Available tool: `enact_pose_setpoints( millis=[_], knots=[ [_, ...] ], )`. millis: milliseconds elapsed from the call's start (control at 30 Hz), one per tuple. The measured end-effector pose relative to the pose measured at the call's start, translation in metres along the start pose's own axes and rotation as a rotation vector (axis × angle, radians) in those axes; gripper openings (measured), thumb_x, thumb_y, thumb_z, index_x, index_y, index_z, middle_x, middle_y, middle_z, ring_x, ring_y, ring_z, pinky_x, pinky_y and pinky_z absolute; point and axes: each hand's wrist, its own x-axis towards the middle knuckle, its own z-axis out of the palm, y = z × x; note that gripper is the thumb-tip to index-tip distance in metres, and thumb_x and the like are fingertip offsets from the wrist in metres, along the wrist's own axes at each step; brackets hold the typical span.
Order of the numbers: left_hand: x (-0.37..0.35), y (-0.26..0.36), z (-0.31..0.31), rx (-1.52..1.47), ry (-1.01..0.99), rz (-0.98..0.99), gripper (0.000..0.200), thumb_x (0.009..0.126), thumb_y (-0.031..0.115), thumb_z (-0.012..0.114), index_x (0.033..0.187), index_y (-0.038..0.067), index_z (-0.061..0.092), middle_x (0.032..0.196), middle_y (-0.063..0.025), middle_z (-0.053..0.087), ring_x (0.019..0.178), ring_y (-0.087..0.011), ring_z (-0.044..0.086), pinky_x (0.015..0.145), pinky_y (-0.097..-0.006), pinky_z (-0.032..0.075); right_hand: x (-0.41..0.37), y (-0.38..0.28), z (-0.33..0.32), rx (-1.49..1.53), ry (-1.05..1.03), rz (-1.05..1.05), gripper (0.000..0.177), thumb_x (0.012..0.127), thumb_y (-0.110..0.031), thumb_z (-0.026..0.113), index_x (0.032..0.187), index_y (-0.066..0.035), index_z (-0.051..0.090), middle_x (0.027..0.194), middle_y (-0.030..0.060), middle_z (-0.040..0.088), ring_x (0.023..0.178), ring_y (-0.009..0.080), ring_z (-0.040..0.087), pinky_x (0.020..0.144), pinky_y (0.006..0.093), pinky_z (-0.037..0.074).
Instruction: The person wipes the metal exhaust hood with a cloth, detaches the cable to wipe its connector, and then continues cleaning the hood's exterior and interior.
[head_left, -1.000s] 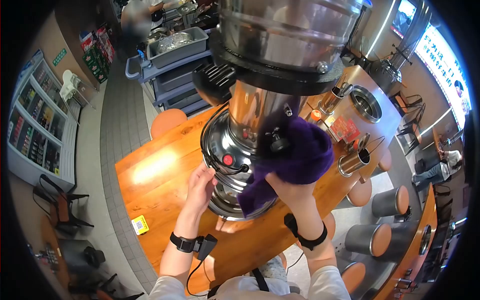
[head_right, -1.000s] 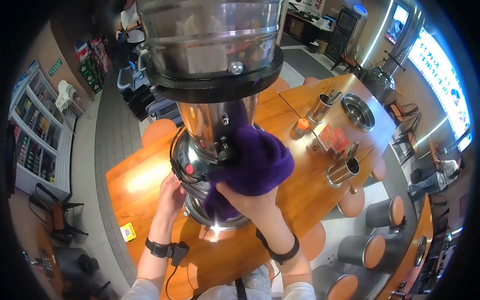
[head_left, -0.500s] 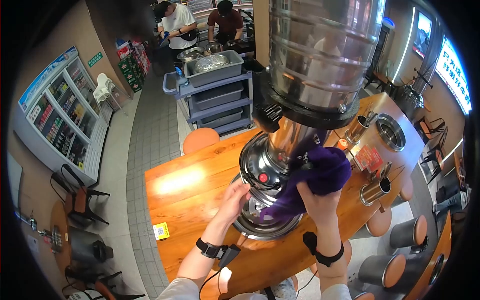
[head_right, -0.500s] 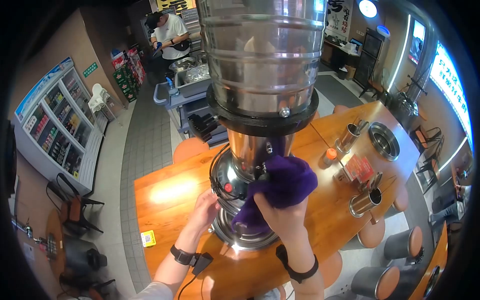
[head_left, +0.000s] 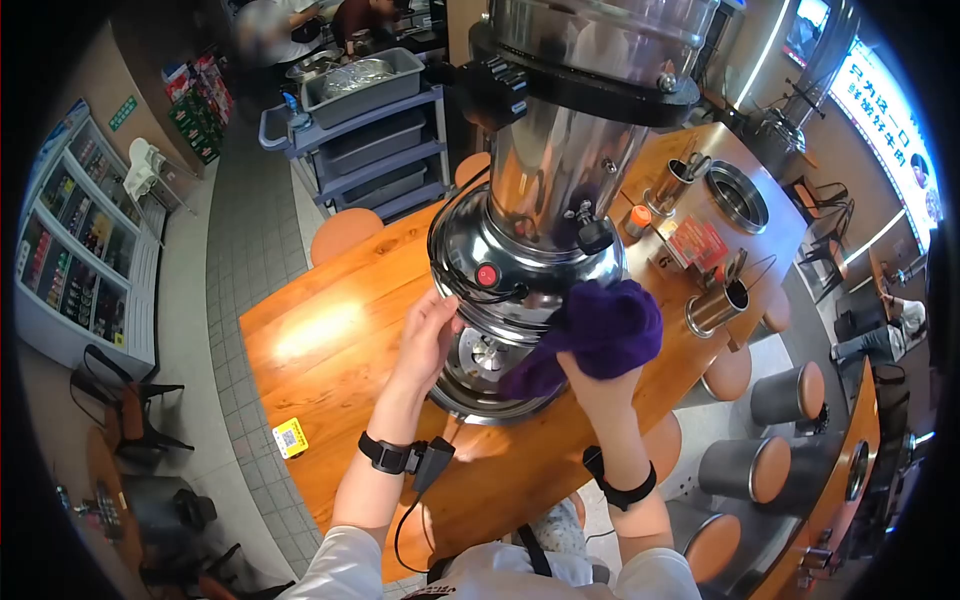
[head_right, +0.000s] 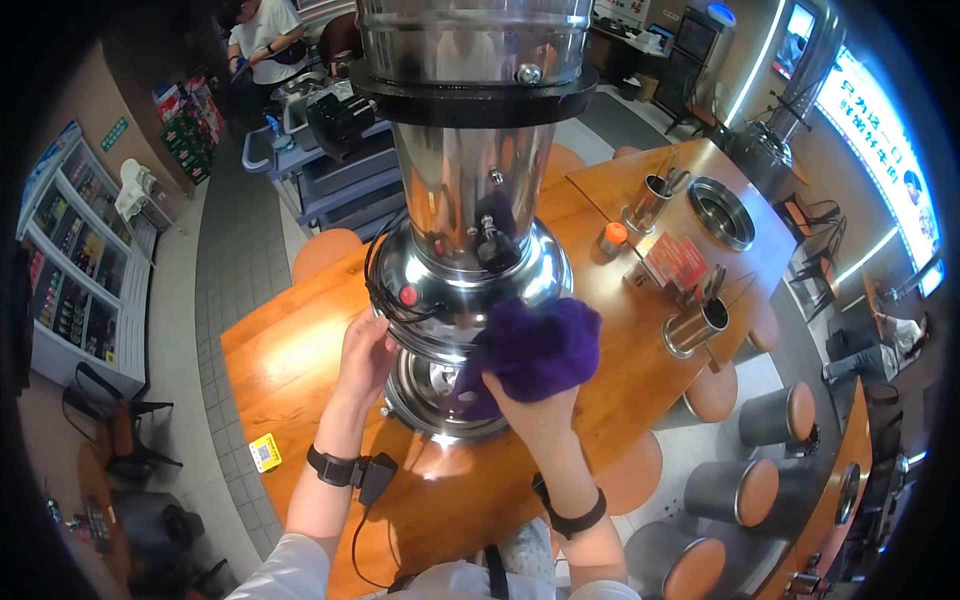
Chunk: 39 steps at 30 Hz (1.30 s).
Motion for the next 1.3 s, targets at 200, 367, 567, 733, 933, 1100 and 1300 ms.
enact_pose_setpoints(
  millis=[200,367,567,733,933,1100,1300],
  knots=[
    [0.001,0.003,-0.003,-0.003,-0.003,-0.001,0.018,0.088,0.015,0.048,0.098,0.001,0.054,0.081,0.0012,0.053,0.065,-0.006,0.037,0.062,-0.0211,0.032,0.012,-0.04,0.011,-0.262,-0.105,-0.318,0.037,0.06,-0.013,0.07,0.096,-0.008,0.062,0.1,0.0089,0.059,0.098,0.0304,0.052,0.088,0.0409,0.038],
    [0.002,0.005,-0.002,-0.011,-0.032,-0.008,0.019,0.088,0.015,0.047,0.099,0.001,0.054,0.081,0.0017,0.052,0.065,-0.0059,0.037,0.062,-0.0206,0.032,0.029,-0.011,0.011,-0.284,-0.031,-0.389,0.04,0.061,-0.013,0.07,0.099,-0.006,0.06,0.092,0.0109,0.06,0.095,0.0323,0.054,0.088,0.0439,0.037],
    [0.002,0.01,0.003,0.068,-0.033,-0.032,0.019,0.088,0.014,0.047,0.101,0.002,0.055,0.08,0.0036,0.051,0.065,-0.0056,0.038,0.062,-0.0208,0.033,0.039,-0.015,0.008,0.131,0.081,0.125,0.027,0.065,-0.006,0.066,0.091,-0.002,0.06,0.088,0.0117,0.06,0.082,0.0286,0.056,0.075,0.033,0.045],
    [0.0,0.011,-0.001,0.104,-0.013,-0.011,0.019,0.088,0.014,0.046,0.1,0.002,0.055,0.081,0.0033,0.051,0.065,-0.0055,0.039,0.062,-0.0204,0.033,0.026,-0.023,0.021,-0.137,-0.002,-0.21,0.032,0.062,-0.012,0.069,0.093,-0.009,0.062,0.093,0.0094,0.06,0.092,0.0282,0.055,0.086,0.0401,0.038],
    [-0.001,0.012,0.006,0.146,0.004,-0.055,0.017,0.088,0.015,0.047,0.095,0.002,0.055,0.077,0.003,0.051,0.067,-0.006,0.042,0.063,-0.0208,0.035,0.026,-0.009,0.016,-0.012,0.075,0.043,0.031,0.062,-0.013,0.064,0.091,-0.005,0.061,0.091,0.0091,0.058,0.085,0.0289,0.053,0.078,0.0366,0.041],
    [0.001,0.001,0.006,0.097,0.046,-0.055,0.017,0.087,0.016,0.048,0.092,0.002,0.055,0.075,0.0026,0.051,0.067,-0.0067,0.044,0.063,-0.0212,0.036,0.043,-0.06,0.013,-0.575,-0.119,-0.343,0.026,0.064,-0.012,0.067,0.088,-0.003,0.062,0.088,0.0112,0.059,0.085,0.0325,0.054,0.083,0.039,0.039],
    [-0.001,0.003,0.01,0.221,0.085,-0.047,0.017,0.087,0.018,0.05,0.086,0.002,0.055,0.068,0.0019,0.049,0.065,-0.0062,0.043,0.06,-0.0212,0.034,0.052,-0.077,0.032,-0.725,-0.355,-0.53,0.03,0.061,-0.021,0.072,0.084,-0.002,0.065,0.086,0.0105,0.06,0.077,0.0278,0.055,0.071,0.0354,0.042]
  ],
)
